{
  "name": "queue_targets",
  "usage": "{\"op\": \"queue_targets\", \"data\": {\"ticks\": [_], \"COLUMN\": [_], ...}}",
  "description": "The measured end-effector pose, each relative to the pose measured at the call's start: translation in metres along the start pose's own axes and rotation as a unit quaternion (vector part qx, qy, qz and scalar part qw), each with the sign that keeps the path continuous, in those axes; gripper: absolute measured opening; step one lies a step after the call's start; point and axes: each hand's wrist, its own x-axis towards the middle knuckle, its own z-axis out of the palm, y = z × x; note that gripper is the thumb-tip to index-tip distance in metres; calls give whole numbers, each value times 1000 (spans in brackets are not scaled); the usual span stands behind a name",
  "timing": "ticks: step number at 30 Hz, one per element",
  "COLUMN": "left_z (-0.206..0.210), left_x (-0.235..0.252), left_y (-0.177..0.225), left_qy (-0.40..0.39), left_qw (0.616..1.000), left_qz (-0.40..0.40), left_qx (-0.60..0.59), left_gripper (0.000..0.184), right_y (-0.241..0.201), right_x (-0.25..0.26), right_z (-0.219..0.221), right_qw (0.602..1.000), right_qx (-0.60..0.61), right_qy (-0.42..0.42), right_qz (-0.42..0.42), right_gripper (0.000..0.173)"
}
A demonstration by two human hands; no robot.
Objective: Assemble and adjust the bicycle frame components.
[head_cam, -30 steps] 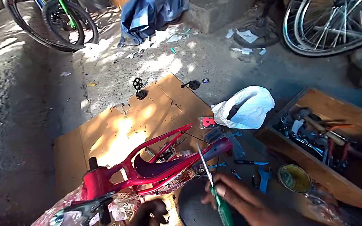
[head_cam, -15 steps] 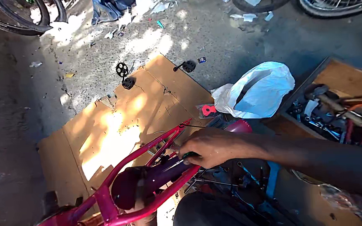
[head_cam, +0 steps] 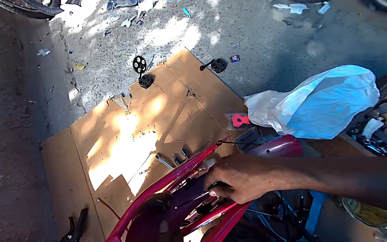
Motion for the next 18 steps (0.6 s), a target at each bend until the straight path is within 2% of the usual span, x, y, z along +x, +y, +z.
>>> {"op": "queue_targets", "data": {"ticks": [4, 7, 9, 10, 11, 13, 15, 18], "left_z": [-1, 5, 7, 8, 10, 16, 18, 14], "left_x": [2, 3, 3, 2, 0, -8, -8, 3], "left_y": [-2, 4, 5, 6, 8, 16, 13, 8], "left_qy": [-5, 0, 10, 13, 18, 17, 21, 21], "left_qw": [1000, 1000, 1000, 1000, 1000, 1000, 1000, 999], "left_qz": [9, -4, -9, -13, -17, -21, -12, -19], "left_qx": [-9, -13, -13, -13, -13, 6, 1, -40], "left_gripper": [25, 24, 27, 28, 26, 18, 17, 26], "right_y": [-1, -3, -1, -3, -5, -7, -5, -8], "right_x": [3, 4, 5, 5, 4, 0, 3, 8], "right_z": [2, 1, 0, 1, 2, 6, 6, 4], "right_qw": [1000, 991, 949, 918, 890, 861, 864, 912], "right_qx": [-12, -108, -233, -301, -362, -425, -424, -347], "right_qy": [0, 52, 117, 134, 138, 134, 122, 97], "right_qz": [-5, -66, -181, -220, -240, -246, -243, -195], "right_gripper": [27, 22, 12, 15, 22, 31, 29, 21]}}
